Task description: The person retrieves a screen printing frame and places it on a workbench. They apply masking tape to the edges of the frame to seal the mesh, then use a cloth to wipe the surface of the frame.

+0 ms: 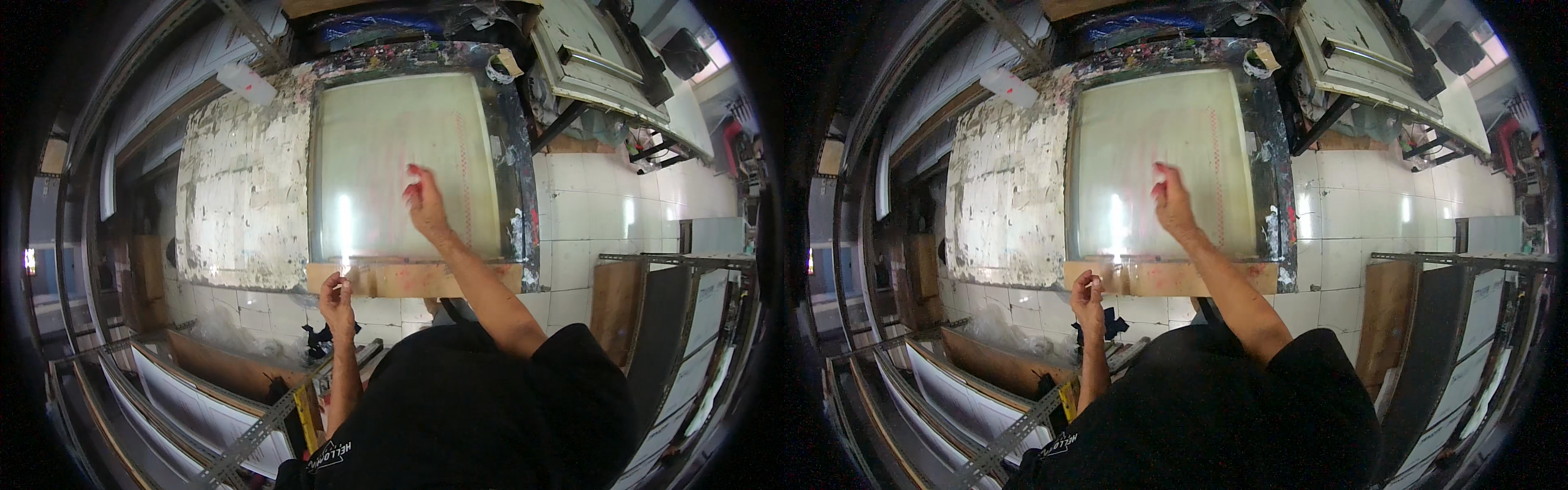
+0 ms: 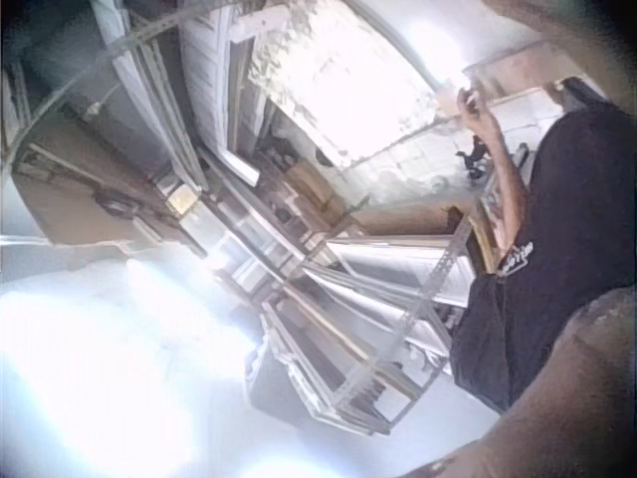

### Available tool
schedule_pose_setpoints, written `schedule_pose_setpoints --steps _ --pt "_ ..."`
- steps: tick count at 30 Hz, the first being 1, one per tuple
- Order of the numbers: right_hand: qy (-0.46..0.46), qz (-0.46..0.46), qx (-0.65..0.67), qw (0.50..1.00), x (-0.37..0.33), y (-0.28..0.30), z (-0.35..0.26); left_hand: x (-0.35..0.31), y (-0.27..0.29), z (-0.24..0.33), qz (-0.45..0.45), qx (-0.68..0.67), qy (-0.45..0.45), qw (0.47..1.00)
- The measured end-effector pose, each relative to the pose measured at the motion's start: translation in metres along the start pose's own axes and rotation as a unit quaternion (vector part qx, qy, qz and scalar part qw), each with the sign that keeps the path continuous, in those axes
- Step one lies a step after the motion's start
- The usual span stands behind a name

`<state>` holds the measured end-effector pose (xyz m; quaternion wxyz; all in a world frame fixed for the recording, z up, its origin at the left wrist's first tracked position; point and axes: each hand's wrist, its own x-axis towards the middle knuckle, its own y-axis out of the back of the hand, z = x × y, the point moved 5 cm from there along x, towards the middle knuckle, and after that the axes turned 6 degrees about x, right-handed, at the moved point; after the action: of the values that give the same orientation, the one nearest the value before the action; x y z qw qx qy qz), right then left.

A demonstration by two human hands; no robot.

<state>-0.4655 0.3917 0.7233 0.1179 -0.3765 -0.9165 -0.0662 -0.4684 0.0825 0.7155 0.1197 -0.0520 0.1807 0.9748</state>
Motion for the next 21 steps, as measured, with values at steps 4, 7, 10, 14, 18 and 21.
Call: schedule_pose_setpoints --steps 4,7,10,14,18,21 --pt "-0.089 -0.212 -0.038 0.972 -0.069 -0.054 -0.029 -0.026 0.013 -0.007 -0.013 -0.037 -0.004 0.999" --pt "0.003 -0.342 -0.138 0.930 -0.116 -0.057 -0.060 -0.055 0.030 -0.031 0.000 0.016 0.014 1.000" --pt "0.068 -0.366 -0.203 0.906 -0.150 -0.025 -0.065 -0.093 0.046 -0.060 0.001 0.061 0.028 0.998" --pt "0.057 -0.362 -0.232 0.901 -0.184 0.057 -0.050 -0.168 0.068 -0.123 0.049 0.008 0.072 0.996" --pt "0.030 -0.270 -0.300 0.914 -0.204 0.146 -0.060 -0.248 0.094 -0.184 0.100 -0.001 0.176 0.979" --pt "0.004 -0.176 -0.323 0.930 -0.210 0.207 -0.059 -0.289 0.101 -0.213 0.121 -0.035 0.216 0.968"
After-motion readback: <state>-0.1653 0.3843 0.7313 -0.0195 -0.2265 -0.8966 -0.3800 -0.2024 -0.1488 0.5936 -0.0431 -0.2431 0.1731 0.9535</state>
